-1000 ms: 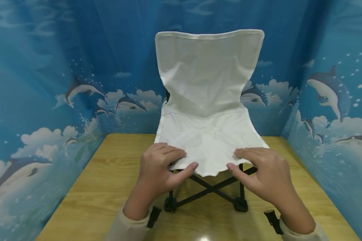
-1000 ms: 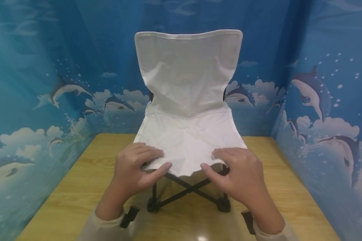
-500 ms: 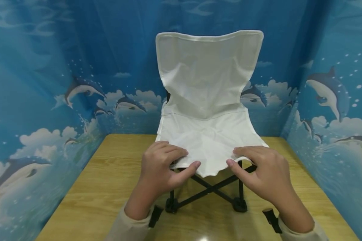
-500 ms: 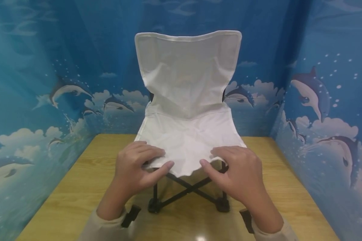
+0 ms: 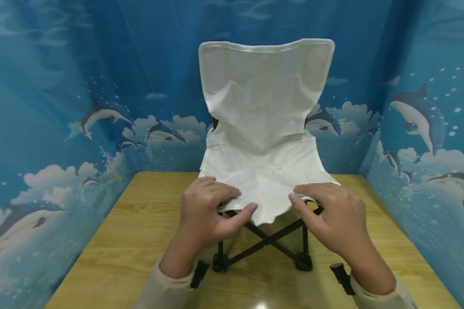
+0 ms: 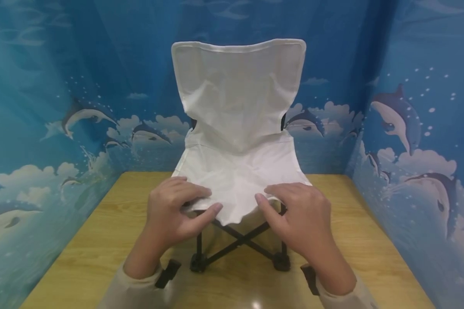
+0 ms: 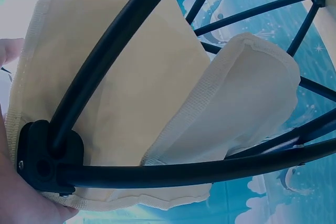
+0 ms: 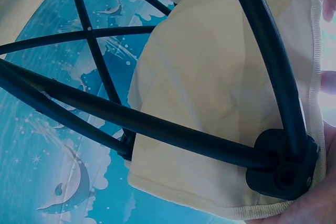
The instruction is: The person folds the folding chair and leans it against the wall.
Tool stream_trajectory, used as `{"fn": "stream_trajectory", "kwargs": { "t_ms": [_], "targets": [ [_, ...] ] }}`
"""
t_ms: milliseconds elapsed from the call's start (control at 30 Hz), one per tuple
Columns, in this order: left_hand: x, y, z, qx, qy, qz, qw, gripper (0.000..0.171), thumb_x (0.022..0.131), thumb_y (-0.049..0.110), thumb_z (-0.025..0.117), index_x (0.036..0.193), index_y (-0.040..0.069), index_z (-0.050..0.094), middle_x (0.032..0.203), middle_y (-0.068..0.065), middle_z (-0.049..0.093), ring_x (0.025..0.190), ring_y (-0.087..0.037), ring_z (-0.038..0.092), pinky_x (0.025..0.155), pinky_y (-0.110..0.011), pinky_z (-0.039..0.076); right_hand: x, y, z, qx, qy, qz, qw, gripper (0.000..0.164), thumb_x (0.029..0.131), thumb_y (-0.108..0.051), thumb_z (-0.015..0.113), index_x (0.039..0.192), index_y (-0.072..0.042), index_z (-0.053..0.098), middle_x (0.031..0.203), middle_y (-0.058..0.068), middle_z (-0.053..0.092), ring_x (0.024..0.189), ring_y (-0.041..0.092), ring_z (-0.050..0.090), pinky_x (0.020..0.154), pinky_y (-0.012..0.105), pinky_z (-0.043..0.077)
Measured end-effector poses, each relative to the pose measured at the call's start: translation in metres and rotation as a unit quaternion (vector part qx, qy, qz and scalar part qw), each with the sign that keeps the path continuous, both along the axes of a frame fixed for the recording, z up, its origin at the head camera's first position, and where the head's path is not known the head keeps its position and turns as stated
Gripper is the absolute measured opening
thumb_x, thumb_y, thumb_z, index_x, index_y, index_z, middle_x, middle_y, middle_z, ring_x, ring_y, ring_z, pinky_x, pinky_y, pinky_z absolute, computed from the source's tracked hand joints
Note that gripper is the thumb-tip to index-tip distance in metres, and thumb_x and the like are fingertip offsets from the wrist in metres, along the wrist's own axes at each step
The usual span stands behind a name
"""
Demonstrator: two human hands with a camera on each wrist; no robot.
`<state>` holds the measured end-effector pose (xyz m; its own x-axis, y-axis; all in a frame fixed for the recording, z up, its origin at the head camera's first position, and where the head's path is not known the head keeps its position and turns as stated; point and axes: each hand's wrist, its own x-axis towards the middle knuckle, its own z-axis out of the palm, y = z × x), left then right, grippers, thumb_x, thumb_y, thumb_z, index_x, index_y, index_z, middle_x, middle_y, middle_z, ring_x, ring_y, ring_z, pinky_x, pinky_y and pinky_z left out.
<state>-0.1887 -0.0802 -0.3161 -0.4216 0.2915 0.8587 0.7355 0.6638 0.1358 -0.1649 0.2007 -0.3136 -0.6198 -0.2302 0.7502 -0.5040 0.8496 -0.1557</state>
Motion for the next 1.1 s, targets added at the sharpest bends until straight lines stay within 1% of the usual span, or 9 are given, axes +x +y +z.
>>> {"fn": "stream_trajectory", "kwargs": {
  "t_ms": [100,267,433,633,800,933,1067,1100],
  "targets": [
    [-0.001,0.001,0.003,0.002,0.009,-0.004,0.9999,0.045,0.092,0.063,0.07,0.081,0.021,0.083,0.072,0.007,0.077,0.064,-0.011,0.069,0.076,-0.038,0.059,0.0,-0.003,0.003,0.001,0.004,-0.001,1.0,0.021,0.092,-0.039,0.077,0.103,-0.023,0.086,0.1,-0.001,0.083,0.084,0.023,0.078,0.046,0.025,0.041],
    [-0.002,0.004,0.005,0.005,0.022,-0.007,0.9997,0.04,0.09,0.057,0.071,0.079,0.02,0.082,0.07,0.007,0.076,0.063,-0.01,0.07,0.08,-0.038,0.059,0.0,-0.006,0.005,0.001,0.013,0.002,1.0,0.019,0.093,-0.038,0.076,0.102,-0.024,0.086,0.099,-0.002,0.083,0.085,0.022,0.078,0.05,0.032,0.049],
    [-0.002,0.007,0.009,0.007,0.027,-0.001,0.9996,0.032,0.088,0.051,0.073,0.079,0.021,0.081,0.069,0.007,0.076,0.064,-0.011,0.071,0.083,-0.04,0.06,-0.001,-0.01,0.007,-0.003,0.026,0.008,1.0,0.02,0.094,-0.039,0.075,0.101,-0.023,0.086,0.097,-0.002,0.083,0.084,0.023,0.078,0.051,0.037,0.052],
    [0.0,0.009,0.012,0.011,0.028,0.002,0.9996,0.033,0.087,0.052,0.073,0.079,0.022,0.081,0.069,0.007,0.076,0.065,-0.011,0.071,0.083,-0.04,0.06,0.0,-0.014,0.01,-0.009,0.034,0.012,0.999,0.021,0.096,-0.038,0.071,0.1,-0.023,0.085,0.097,-0.003,0.083,0.084,0.023,0.079,0.054,0.04,0.054],
    [-0.001,0.012,0.016,0.013,0.036,0.007,0.9992,0.036,0.088,0.054,0.07,0.079,0.022,0.081,0.069,0.007,0.075,0.062,-0.011,0.069,0.078,-0.038,0.059,0.001,-0.018,0.014,-0.012,0.04,0.017,0.999,0.023,0.097,-0.036,0.068,0.101,-0.022,0.086,0.099,-0.003,0.083,0.089,0.024,0.079,0.058,0.044,0.057],
    [-0.001,0.015,0.019,0.017,0.043,0.011,0.9989,0.036,0.089,0.055,0.069,0.078,0.022,0.08,0.066,0.008,0.074,0.057,-0.011,0.062,0.069,-0.035,0.056,0.001,-0.022,0.016,-0.014,0.055,0.028,0.998,0.027,0.098,-0.036,0.064,0.102,-0.02,0.086,0.1,-0.001,0.084,0.09,0.026,0.08,0.059,0.046,0.058],
    [0.0,0.017,0.023,0.029,0.049,0.002,0.9984,0.037,0.089,0.055,0.069,0.076,0.022,0.081,0.064,0.008,0.072,0.053,-0.01,0.056,0.061,-0.034,0.053,0.001,-0.025,0.019,-0.019,0.07,0.042,0.996,0.029,0.1,-0.034,0.061,0.103,-0.02,0.086,0.1,0.0,0.084,0.089,0.026,0.08,0.058,0.046,0.058],
    [0.0,0.018,0.024,0.033,0.051,0.0,0.9982,0.037,0.088,0.055,0.069,0.076,0.022,0.081,0.064,0.008,0.072,0.053,-0.01,0.056,0.06,-0.034,0.052,0.001,-0.026,0.019,-0.019,0.073,0.045,0.996,0.029,0.1,-0.034,0.061,0.103,-0.02,0.086,0.1,0.0,0.084,0.089,0.026,0.08,0.058,0.046,0.058]
  ]
}}
